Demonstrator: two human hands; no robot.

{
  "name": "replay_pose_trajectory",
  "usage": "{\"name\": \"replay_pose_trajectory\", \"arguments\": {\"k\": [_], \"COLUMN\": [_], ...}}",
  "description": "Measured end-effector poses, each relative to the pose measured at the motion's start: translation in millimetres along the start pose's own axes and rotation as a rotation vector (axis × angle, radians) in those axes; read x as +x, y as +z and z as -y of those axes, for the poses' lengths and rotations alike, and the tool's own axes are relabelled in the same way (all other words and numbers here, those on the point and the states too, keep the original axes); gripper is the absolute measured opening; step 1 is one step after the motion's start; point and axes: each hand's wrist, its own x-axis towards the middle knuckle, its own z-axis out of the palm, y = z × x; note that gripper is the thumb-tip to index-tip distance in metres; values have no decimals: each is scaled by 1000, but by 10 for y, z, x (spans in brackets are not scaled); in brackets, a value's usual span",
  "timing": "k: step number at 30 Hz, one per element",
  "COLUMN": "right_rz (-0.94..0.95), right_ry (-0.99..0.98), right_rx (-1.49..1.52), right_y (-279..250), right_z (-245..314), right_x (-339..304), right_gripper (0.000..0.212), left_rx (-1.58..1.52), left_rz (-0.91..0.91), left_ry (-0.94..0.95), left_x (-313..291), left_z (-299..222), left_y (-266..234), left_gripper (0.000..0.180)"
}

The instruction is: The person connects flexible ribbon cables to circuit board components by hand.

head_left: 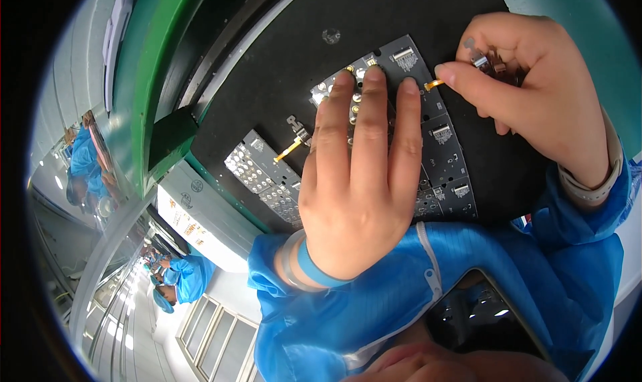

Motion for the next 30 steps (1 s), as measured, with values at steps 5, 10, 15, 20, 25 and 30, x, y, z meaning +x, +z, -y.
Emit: {"name": "replay_pose_trajectory", "arguments": {"k": [5,10,15,20,25,30], "right_rz": [-3,-8,2,12,195,599], "right_ry": [-28,-46,-75,12,134,231], "right_rx": [-56,-55,-91,-54,160,428], "right_y": [30,33,-2,-150,-371,-302], "right_z": [18,10,21,238,321,257], "right_x": [6,2,6,-80,-95,49], "right_gripper": [17,17,16,12,12,14], "left_rx": [5,1,47,144,-8,-446], "left_rz": [-15,-2,-64,-109,-134,-363], "left_ry": [2,-3,2,30,-26,127], "left_x": [-27,-17,-3,-12,8,-18], "left_z": [26,21,-6,-13,16,190], "left_y": [20,14,76,133,75,-2], "left_gripper": [50,50,53,56,43,35]}}
